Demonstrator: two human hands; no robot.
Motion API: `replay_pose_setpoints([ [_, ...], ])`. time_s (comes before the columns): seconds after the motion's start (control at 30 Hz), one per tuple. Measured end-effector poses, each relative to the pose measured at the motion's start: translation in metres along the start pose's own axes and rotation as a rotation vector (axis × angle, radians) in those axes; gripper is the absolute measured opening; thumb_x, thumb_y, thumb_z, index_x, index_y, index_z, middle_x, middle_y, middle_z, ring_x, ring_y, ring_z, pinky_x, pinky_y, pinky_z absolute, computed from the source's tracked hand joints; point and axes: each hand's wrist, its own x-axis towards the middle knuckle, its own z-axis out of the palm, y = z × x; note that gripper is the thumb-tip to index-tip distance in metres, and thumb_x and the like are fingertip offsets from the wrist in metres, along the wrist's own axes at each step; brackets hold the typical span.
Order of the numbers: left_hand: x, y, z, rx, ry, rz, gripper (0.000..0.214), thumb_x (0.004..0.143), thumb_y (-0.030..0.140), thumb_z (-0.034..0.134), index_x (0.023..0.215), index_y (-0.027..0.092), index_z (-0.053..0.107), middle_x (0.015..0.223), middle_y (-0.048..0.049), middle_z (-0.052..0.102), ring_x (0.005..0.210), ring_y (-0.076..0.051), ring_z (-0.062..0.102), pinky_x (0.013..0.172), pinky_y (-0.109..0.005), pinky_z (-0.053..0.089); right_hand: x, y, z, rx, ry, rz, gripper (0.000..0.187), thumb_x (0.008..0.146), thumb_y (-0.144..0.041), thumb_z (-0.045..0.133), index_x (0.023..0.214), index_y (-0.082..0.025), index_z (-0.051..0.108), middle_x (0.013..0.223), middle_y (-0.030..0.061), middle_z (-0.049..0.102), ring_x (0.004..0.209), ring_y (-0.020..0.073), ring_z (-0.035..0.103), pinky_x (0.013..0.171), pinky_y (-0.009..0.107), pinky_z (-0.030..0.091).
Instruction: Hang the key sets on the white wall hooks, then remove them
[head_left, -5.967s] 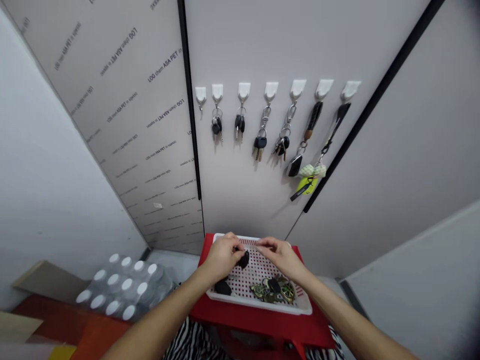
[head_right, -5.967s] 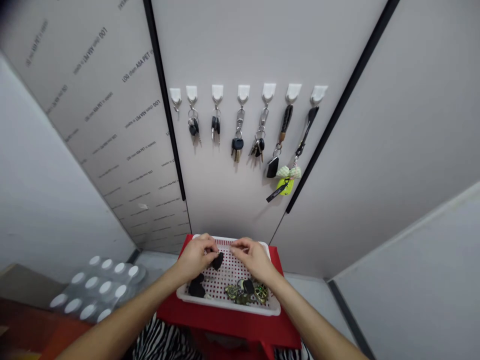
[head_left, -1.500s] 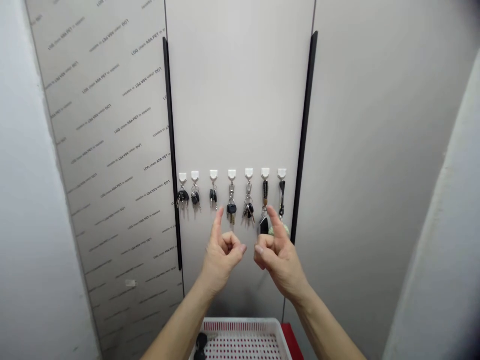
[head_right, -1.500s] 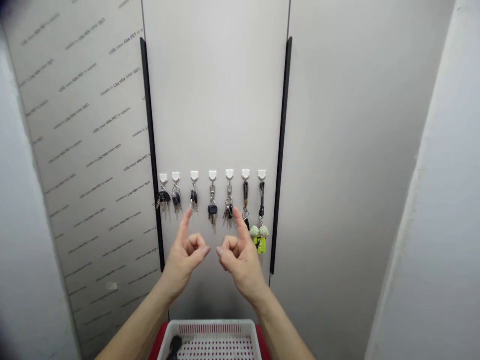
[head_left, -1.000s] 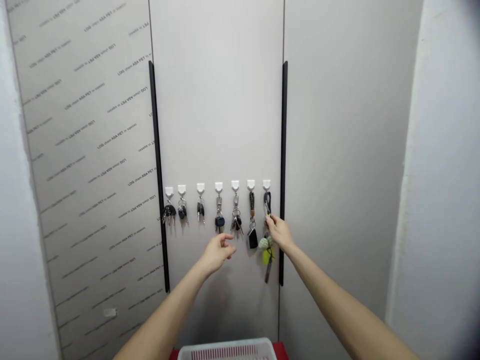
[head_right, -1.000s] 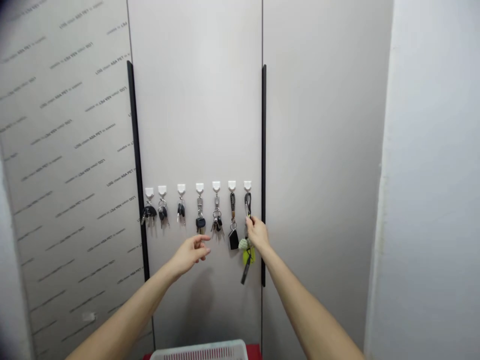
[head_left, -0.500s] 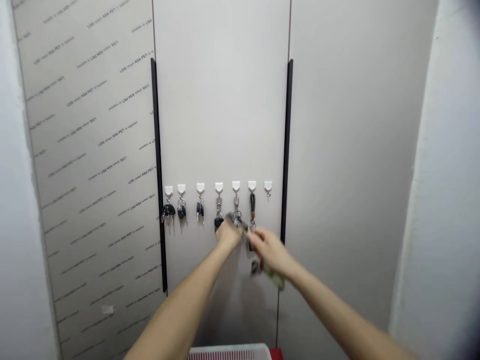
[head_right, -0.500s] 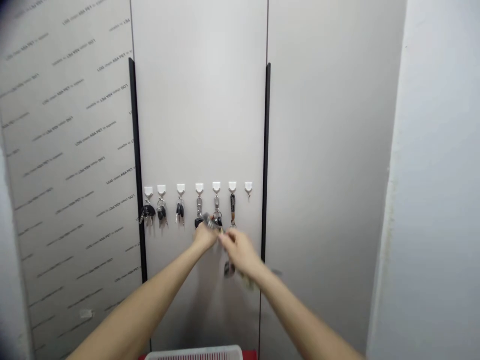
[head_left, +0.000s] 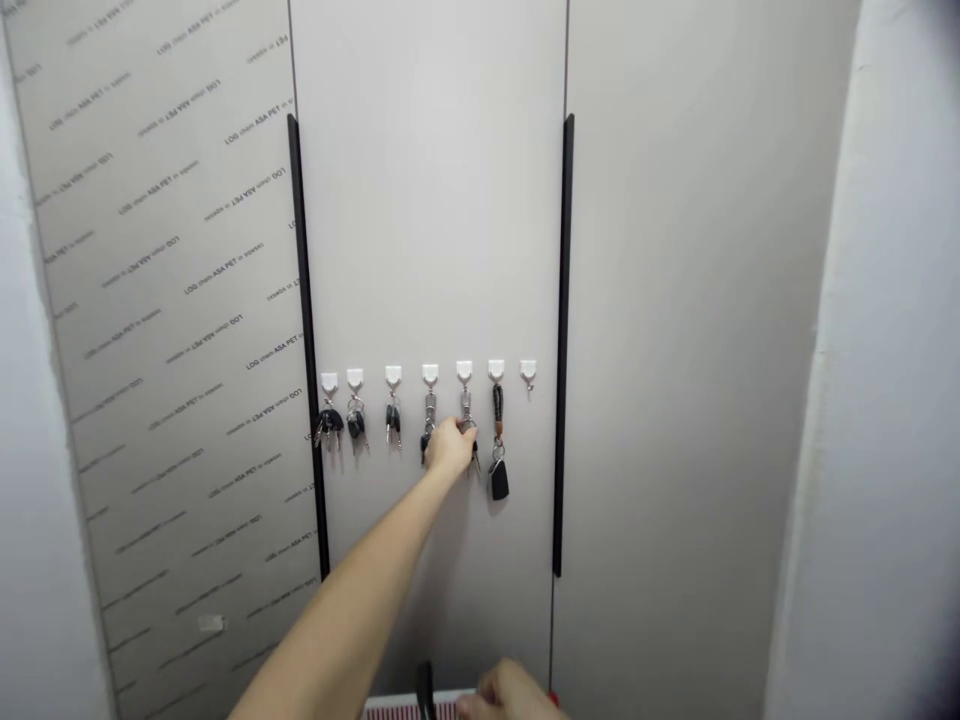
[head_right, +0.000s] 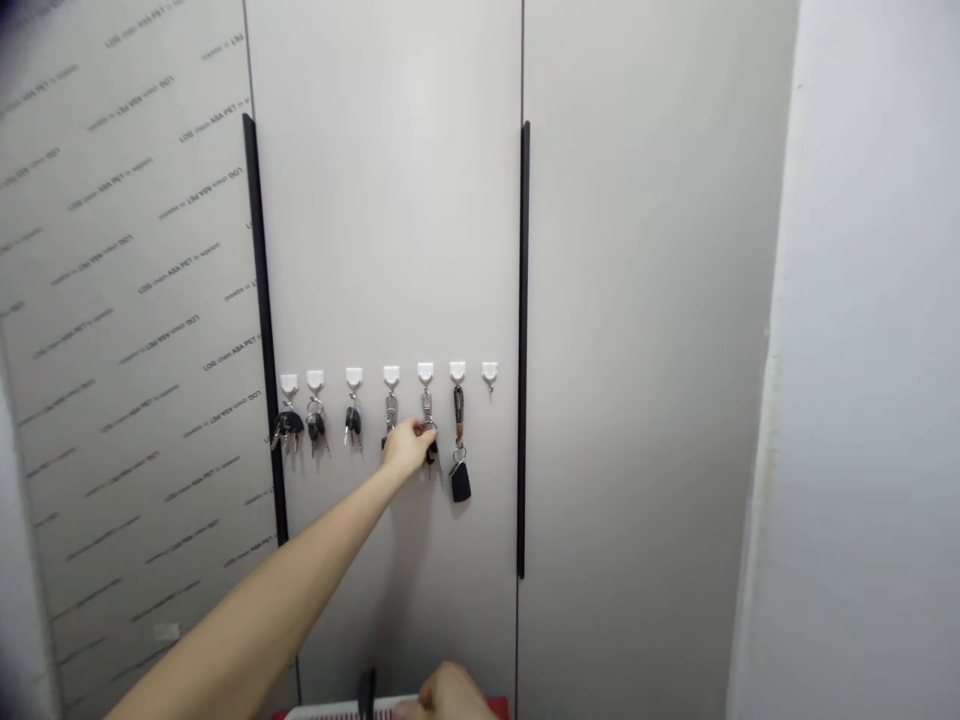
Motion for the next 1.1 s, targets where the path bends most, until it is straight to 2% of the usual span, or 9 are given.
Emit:
replay_pose_setpoints([
  [0.1, 0.003, 0.011, 0.0, -0.044, 0.008, -0.053, 0.017, 0.06, 0.031, 0.047, 0.068, 0.019, 0.057, 0.074, -0.0064, 0.06, 0.071, -0.019, 0.052, 0.058, -0.028, 0.037, 0.009, -0.028, -0.043, -0.05, 0.117, -0.13, 0.03, 0.065, -0.033, 0.038, 0.048, -0.013, 0.053, 0.039, -0.003, 0.041, 0.041, 0.0076, 0.038, 0.042, 0.019, 0.027],
  [0.3, 0.013, 0.028, -0.027, -0.179, 0.071, 0.079, 0.018, 0.065, 0.028, 0.041, 0.067, 0.017, 0.056, 0.067, -0.0004, 0.059, 0.061, -0.009, 0.051, 0.055, -0.018, 0.036, 0.044, -0.097, -0.136, 0.087, 0.659, -0.321, 0.033, 0.064, -0.034, 0.039, 0.083, -0.01, 0.052, 0.075, 0.0071, 0.057, 0.067, 0.0131, 0.05, 0.061, 0.022, 0.036],
  [0.47, 0.033, 0.048, -0.058, -0.36, 0.222, 0.145, 0.019, 0.063, 0.026, 0.042, 0.066, 0.013, 0.055, 0.064, -0.0001, 0.057, 0.056, -0.007, 0.049, 0.051, -0.015, 0.035, 0.079, -0.131, -0.164, -0.007, 0.836, -0.269, 0.028, 0.062, -0.033, 0.042, 0.079, -0.013, 0.052, 0.067, 0.0051, 0.056, 0.061, 0.0132, 0.05, 0.057, 0.024, 0.035],
  [0.57, 0.043, 0.053, -0.067, -0.491, 0.267, 0.178, 0.015, 0.06, 0.025, 0.044, 0.061, 0.013, 0.053, 0.056, 0.0015, 0.053, 0.051, -0.007, 0.046, 0.049, -0.016, 0.034, 0.089, -0.138, -0.169, -0.01, 0.824, -0.279, 0.02, 0.064, -0.03, 0.038, 0.06, -0.015, 0.05, 0.051, 0.0013, 0.052, 0.048, 0.011, 0.047, 0.05, 0.022, 0.034],
  [0.67, 0.046, 0.05, -0.074, -0.588, 0.236, 0.206, 0.013, 0.059, 0.025, 0.045, 0.059, 0.013, 0.052, 0.052, 0.0032, 0.049, 0.046, -0.005, 0.042, 0.047, -0.016, 0.033, 0.088, -0.144, -0.177, 0.004, 0.823, -0.332, 0.021, 0.067, -0.03, 0.034, 0.057, -0.016, 0.046, 0.047, -0.0015, 0.048, 0.044, 0.0087, 0.045, 0.046, 0.02, 0.033],
  [0.8, 0.025, 0.038, -0.089, -0.587, 0.06, 0.21, 0.012, 0.058, 0.024, 0.046, 0.059, 0.013, 0.05, 0.047, 0.005, 0.044, 0.041, -0.004, 0.036, 0.044, -0.017, 0.03, 0.076, -0.158, -0.191, 0.028, 0.823, -0.416, 0.024, 0.068, -0.036, 0.031, 0.061, -0.017, 0.044, 0.053, -0.0027, 0.047, 0.044, 0.007, 0.043, 0.043, 0.018, 0.032],
  [0.9, -0.02, 0.014, -0.1, -0.47, -0.186, 0.282, 0.01, 0.058, 0.022, 0.047, 0.056, 0.013, 0.05, 0.047, 0.0055, 0.043, 0.044, -0.004, 0.035, 0.046, -0.016, 0.03, 0.058, -0.171, -0.192, 0.11, 0.756, -0.506, 0.026, 0.068, -0.039, 0.031, 0.063, -0.017, 0.045, 0.053, -0.0035, 0.045, 0.04, 0.0054, 0.039, 0.039, 0.017, 0.031],
  [0.97, -0.061, -0.016, -0.099, -0.384, -0.342, 0.292, 0.011, 0.06, 0.021, 0.044, 0.055, 0.013, 0.049, 0.05, 0.0048, 0.044, 0.048, -0.005, 0.037, 0.049, -0.016, 0.03, 0.044, -0.174, -0.182, 0.184, 0.644, -0.554, 0.026, 0.067, -0.039, 0.034, 0.063, -0.016, 0.045, 0.05, -0.0045, 0.041, 0.038, 0.0045, 0.035, 0.037, 0.017, 0.029],
  [1.1, -0.139, -0.099, -0.075, -0.264, -0.584, 0.044, 0.011, 0.061, 0.02, 0.044, 0.06, 0.013, 0.053, 0.054, 0.0032, 0.048, 0.055, -0.008, 0.041, 0.052, -0.017, 0.033, 0.016, -0.151, -0.131, 0.156, 0.158, -0.397, 0.024, 0.066, -0.036, 0.037, 0.061, -0.015, 0.047, 0.042, -0.0063, 0.036, 0.033, 0.0035, 0.029, 0.033, 0.016, 0.023],
])
